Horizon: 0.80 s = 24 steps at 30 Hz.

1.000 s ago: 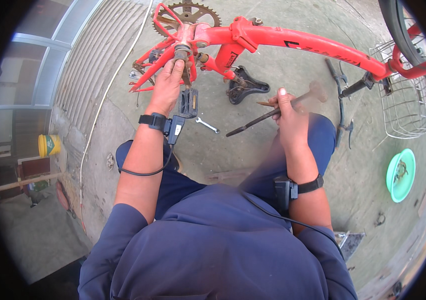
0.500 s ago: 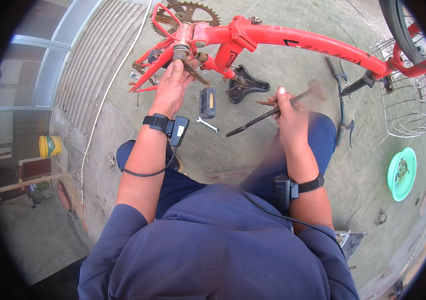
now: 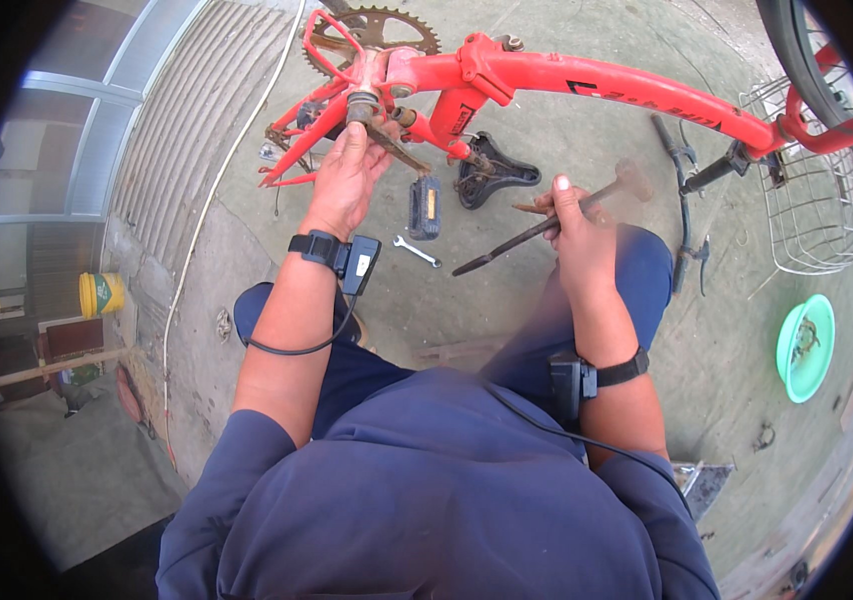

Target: The person uses a hammer and a metal rod to strike the bicycle crank arm, then removes the pedal from the crank arm. The person holds the crank arm steady while hammering and then pulls the pedal off.

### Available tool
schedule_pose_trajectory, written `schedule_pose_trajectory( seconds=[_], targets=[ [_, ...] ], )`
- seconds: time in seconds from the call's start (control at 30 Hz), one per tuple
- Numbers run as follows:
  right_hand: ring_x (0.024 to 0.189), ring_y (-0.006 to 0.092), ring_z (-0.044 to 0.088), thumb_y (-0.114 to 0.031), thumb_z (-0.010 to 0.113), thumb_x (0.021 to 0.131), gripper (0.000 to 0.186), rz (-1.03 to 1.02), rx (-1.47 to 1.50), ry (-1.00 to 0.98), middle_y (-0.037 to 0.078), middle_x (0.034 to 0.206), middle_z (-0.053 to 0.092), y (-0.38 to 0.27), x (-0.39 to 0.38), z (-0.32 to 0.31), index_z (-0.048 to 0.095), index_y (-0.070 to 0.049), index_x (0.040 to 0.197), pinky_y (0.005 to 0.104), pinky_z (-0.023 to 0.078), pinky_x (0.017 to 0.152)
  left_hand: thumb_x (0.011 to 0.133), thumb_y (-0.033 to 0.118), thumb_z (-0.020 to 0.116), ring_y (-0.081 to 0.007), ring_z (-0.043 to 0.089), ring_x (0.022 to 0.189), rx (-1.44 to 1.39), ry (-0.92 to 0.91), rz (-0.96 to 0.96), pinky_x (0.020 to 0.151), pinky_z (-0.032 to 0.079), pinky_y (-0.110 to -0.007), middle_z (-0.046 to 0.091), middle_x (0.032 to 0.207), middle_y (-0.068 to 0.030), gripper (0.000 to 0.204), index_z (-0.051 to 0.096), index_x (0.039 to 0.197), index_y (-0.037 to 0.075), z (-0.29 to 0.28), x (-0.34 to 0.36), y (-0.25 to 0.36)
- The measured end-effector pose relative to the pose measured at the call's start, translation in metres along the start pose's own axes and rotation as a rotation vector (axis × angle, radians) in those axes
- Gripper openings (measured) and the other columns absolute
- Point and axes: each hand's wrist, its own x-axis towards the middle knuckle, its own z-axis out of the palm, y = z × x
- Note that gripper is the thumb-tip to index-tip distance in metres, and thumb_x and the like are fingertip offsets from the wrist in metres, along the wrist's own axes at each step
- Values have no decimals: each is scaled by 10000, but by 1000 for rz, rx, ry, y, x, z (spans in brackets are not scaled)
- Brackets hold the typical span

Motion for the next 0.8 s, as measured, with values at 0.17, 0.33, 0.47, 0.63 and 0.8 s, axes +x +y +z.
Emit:
schedule_pose_trajectory(
  seconds=[0.17, 0.33, 0.47, 0.63, 0.8],
  targets=[
    [607, 79, 536, -443, 666, 1014, 419, -8, -14, -3, 44, 832, 658, -1, -1, 0, 699, -44, 889, 219, 412, 545, 1090, 492, 468, -235, 567, 1317, -5, 20, -10, 1151, 381, -452, 638, 1355, -101, 518, 544, 1390, 77, 2, 0, -1],
    [609, 80, 538, -443, 669, 1012, 420, 3, -5, -2, 48, 833, 665, -1, -1, 1, 697, -42, 891, 218, 411, 547, 1089, 501, 463, -250, 569, 1315, -8, 20, -7, 1148, 388, -446, 632, 1364, -122, 545, 537, 1396, 57, 4, -2, 0],
    [601, 80, 535, -446, 666, 1014, 426, 0, 11, -8, 45, 820, 663, 0, 0, 1, 696, -40, 889, 219, 406, 542, 1088, 488, 488, -218, 578, 1287, 42, 58, 7, 1136, 395, -459, 640, 1343, -119, 529, 557, 1369, 45, 3, -3, -1],
    [589, 79, 538, -465, 652, 1018, 455, -11, -64, -35, 35, 797, 646, -1, -2, 0, 702, -34, 881, 221, 407, 534, 1088, 377, 541, -249, 643, 1171, 461, 318, 153, 1040, 483, -384, 661, 1239, -147, 462, 575, 1292, -36, 3, -33, -7],
    [593, 80, 555, -491, 628, 1025, 489, 38, -132, -121, 27, 785, 636, -9, -13, 6, 707, -31, 877, 224, 427, 530, 1035, 289, 643, -268, 641, 1200, 770, -36, 193, 1021, 508, -387, 654, 1286, -185, 445, 561, 1324, -39, 12, -114, -23]
  ],
)
